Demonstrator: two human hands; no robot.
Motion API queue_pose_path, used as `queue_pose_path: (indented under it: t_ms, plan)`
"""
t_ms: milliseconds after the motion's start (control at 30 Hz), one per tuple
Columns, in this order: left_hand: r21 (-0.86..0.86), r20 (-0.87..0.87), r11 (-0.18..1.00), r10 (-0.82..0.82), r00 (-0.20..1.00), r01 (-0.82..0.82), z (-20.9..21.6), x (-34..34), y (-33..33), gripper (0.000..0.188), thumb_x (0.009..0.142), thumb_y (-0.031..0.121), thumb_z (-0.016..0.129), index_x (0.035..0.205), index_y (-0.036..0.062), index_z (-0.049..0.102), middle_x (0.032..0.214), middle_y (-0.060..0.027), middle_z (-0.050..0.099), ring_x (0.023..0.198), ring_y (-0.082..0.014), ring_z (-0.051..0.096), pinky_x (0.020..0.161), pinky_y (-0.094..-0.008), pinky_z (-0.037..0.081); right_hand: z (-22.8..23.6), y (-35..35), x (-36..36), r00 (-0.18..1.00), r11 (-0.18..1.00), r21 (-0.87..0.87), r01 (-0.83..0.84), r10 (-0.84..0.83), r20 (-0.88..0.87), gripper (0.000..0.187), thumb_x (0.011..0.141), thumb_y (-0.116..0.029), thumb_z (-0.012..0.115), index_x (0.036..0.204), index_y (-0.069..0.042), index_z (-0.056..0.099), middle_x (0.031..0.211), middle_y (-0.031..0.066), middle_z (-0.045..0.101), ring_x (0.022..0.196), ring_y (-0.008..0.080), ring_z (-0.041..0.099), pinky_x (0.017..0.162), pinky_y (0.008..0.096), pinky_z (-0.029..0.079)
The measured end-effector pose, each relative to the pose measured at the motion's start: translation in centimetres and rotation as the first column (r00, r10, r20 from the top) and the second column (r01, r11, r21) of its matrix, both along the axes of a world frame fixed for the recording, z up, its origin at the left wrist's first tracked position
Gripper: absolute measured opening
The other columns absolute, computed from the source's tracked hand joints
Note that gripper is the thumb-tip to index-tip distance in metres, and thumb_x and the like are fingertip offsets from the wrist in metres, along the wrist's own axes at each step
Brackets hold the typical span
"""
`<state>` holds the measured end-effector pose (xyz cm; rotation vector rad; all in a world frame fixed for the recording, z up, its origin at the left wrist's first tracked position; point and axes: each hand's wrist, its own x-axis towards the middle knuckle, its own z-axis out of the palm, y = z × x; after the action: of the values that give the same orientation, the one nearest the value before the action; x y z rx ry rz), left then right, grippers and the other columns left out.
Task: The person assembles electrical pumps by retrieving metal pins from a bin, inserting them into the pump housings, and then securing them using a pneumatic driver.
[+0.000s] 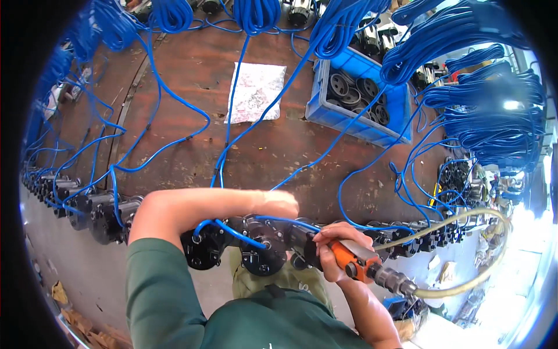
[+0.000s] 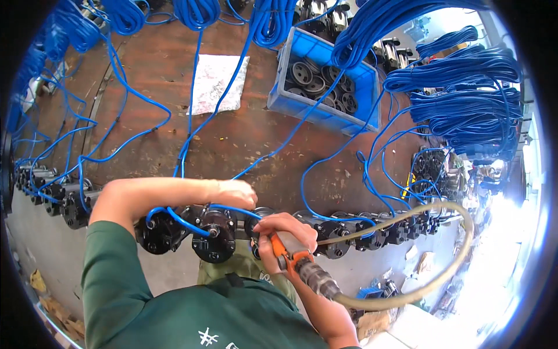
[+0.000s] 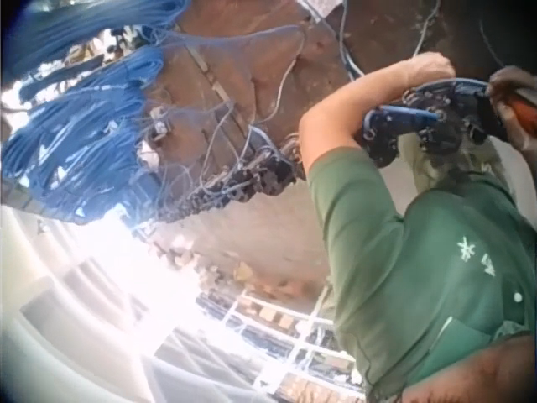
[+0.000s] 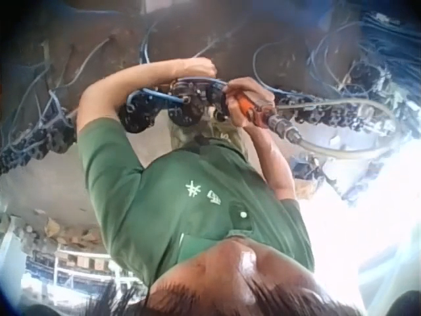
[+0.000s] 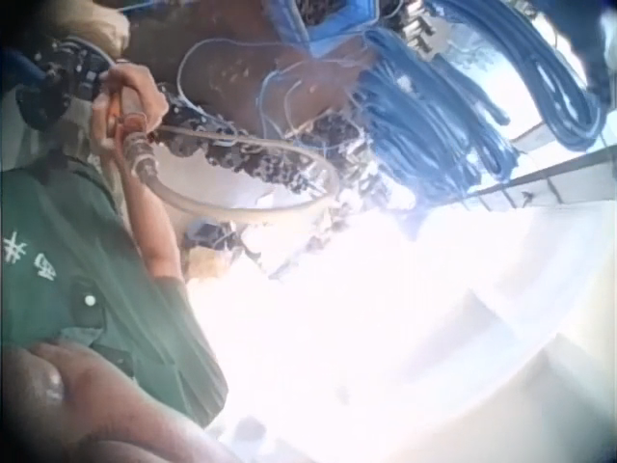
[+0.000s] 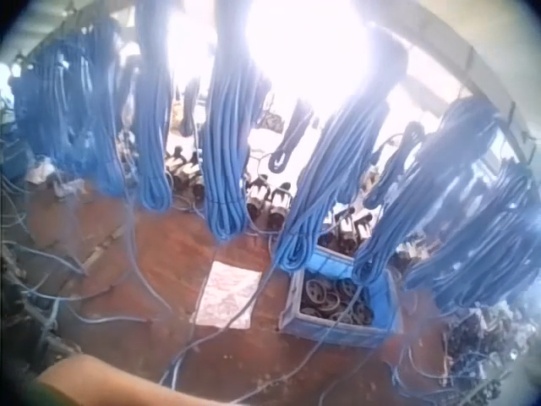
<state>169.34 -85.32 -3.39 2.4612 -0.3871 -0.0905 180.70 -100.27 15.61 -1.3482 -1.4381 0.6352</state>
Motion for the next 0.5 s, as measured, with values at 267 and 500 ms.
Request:
queue_pose_path:
  t_ms: [267,500]
  plan:
    - [0.016,0.497,0.232,0.842,0.209,-0.973,20.7,-1.5,3.1,0.015,0.087,0.010,0.061,0.089,-0.0001,0.072,0.081,-0.0202,0.069,0.078,-0.0401,0.069,0.064,-0.0471,0.055,-1.4,-0.1,0.6,0.965,0.994,-0.013,-0.106,0.100,-0.243,0.025,0.079,0.002,0.066,0.104,-0.002,0.066,0.090,0.0077,0.069,0.083,0.0140,0.066,0.076,0.0281,0.054]
    - [-0.833,-0.350,-0.465,0.862,-0.367,-0.299,14.5,2.6,-29.9,0.011,0.100,0.011,0.055,0.100,0.0014,0.060,0.087,-0.0087,0.062,0.077,-0.0172,0.058,0.068,-0.0309,0.049,6.0,-5.5,3.7,0.807,0.957,0.176,-0.229,0.288,-0.515,0.033,0.089,-0.001,0.067,0.121,-0.001,0.059,0.101,0.0103,0.069,0.077,0.0127,0.066,0.067,0.0271,0.055]
